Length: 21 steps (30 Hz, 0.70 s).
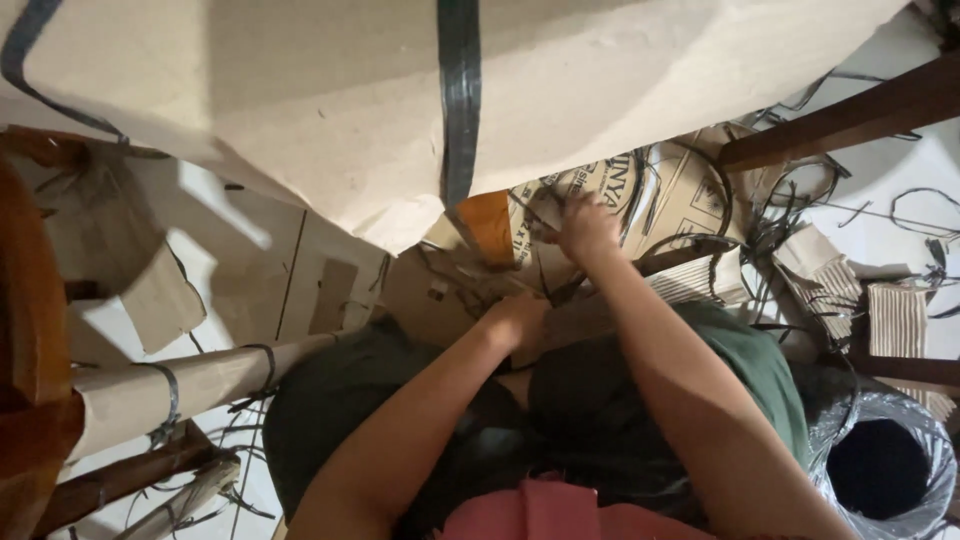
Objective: Wrapping wooden furniture components with corrugated cardboard and securing them with black straps for protection.
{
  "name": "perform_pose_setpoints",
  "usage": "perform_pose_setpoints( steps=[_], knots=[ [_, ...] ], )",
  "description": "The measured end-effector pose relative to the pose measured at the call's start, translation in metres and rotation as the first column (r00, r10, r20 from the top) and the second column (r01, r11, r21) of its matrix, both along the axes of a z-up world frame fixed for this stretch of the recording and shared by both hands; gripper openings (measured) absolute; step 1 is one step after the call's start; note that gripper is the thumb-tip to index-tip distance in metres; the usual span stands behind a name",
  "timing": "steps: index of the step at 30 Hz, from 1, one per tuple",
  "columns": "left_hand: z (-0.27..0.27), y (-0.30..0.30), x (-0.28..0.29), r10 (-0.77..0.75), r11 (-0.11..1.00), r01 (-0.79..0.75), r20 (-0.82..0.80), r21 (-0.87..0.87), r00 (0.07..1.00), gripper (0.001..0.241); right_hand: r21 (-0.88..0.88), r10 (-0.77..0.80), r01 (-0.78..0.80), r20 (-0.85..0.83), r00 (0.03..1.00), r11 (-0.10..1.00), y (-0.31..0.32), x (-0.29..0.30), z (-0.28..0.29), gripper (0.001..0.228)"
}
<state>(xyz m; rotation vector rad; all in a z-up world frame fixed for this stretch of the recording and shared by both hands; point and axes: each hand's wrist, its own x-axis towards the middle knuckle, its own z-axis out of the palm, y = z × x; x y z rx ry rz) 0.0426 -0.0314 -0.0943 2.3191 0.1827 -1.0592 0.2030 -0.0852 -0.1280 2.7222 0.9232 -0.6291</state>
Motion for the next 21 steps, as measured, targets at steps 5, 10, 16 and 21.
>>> perform_pose_setpoints(
  steps=[5, 10, 16, 21],
  knots=[
    [-0.029, -0.005, -0.005, -0.003, 1.0, 0.003, 0.01, 0.03, 1.0, 0.042, 0.041, -0.035, 0.043, -0.168, 0.985, 0.998, -0.004, 0.012, -0.095, 0.049],
    [-0.045, -0.011, -0.012, -0.042, 0.995, 0.047, -0.065, 0.09, 0.997, 0.039, 0.096, -0.074, 0.094, -0.196, 0.978, 0.991, -0.043, 0.038, -0.08, 0.044],
    [-0.049, -0.011, -0.016, -0.069, 0.996, 0.071, 0.027, -0.046, 0.997, 0.036, 0.161, -0.476, 0.504, -0.185, 0.86, 0.848, -0.078, 0.044, -0.048, 0.072],
    [0.041, -0.007, -0.014, 0.277, 0.959, -0.278, 0.036, 0.054, 0.96, 0.03, 0.161, 0.006, -0.003, -0.02, 1.0, 0.987, -0.053, 0.026, -0.078, 0.034]
  ],
)
